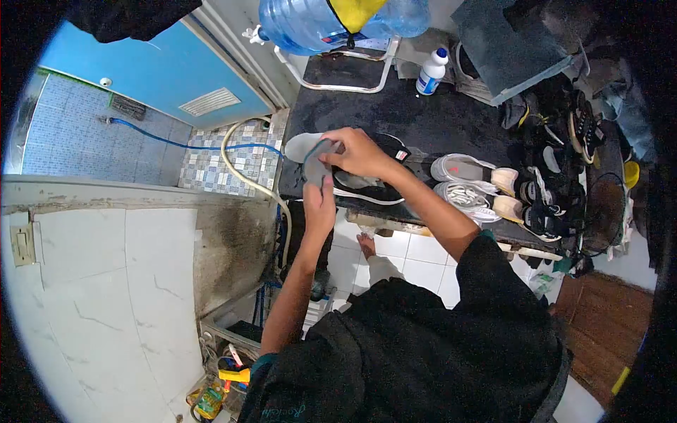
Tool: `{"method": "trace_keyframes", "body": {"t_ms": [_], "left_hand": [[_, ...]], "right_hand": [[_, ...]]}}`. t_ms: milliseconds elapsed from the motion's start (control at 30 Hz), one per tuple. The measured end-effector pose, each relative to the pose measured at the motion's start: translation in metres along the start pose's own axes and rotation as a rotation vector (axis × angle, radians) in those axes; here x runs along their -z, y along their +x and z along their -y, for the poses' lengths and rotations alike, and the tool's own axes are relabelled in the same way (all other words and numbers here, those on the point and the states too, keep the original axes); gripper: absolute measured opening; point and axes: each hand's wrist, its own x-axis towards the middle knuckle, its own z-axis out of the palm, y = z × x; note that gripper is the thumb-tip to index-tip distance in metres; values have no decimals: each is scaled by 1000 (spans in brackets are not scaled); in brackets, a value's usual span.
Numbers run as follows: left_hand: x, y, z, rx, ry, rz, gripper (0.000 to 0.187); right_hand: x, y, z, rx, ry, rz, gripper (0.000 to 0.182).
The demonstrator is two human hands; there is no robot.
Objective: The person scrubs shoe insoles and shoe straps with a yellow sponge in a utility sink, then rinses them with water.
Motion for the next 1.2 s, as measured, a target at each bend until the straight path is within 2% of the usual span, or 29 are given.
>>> {"method": "trace_keyframes", "body": {"t_ms": [33,100,200,300,400,500,633,733,767,833,933,1000,1033,1067,1100,1133,1200], "left_hand": [[-5,8,0,36,1,45,36],[-13,10,-6,110,30,67,32],[-23,14,28,-36,212,135,34],[-21,13,36,-19,260,157,33],[-18,11,36,-20,71,122,33],[-13,13,59,51,108,134,34],[18,9,65,355,-80,207,34],[22,4,63,271,-143,113,28],[25,5,63,315,-9,188,33],[21,4,50,335,-76,209,35],[21,4,42,435,-144,239,39],[22,4,35,545,-244,233,40],[23,3,31,504,-240,253,44],[23,1,27,534,-287,244,45],[24,0,24,562,-335,233,45],[24,1,22,586,-382,220,46],[22,-1,23,614,-477,176,46]], "right_hand": [[15,2,29,64,-141,13,21],[21,9,23,112,-217,44,21],[23,20,8,179,-270,125,22],[20,26,1,167,-300,260,24],[13,26,-2,116,-291,310,26],[4,26,-14,126,-315,335,24],[-7,23,-33,131,-392,389,26],[-14,23,-34,130,-422,390,28],[-17,26,-33,117,-432,395,28],[-21,33,-30,75,-497,431,27],[-20,34,-36,129,-466,406,29],[-5,38,-54,106,-295,334,31],[7,38,-65,93,-205,301,32],[21,36,-76,102,-205,136,31],[43,27,-61,-109,-117,43,28],[52,18,-71,-90,-210,-105,27],[62,-2,-80,-211,-201,-156,19]]}}
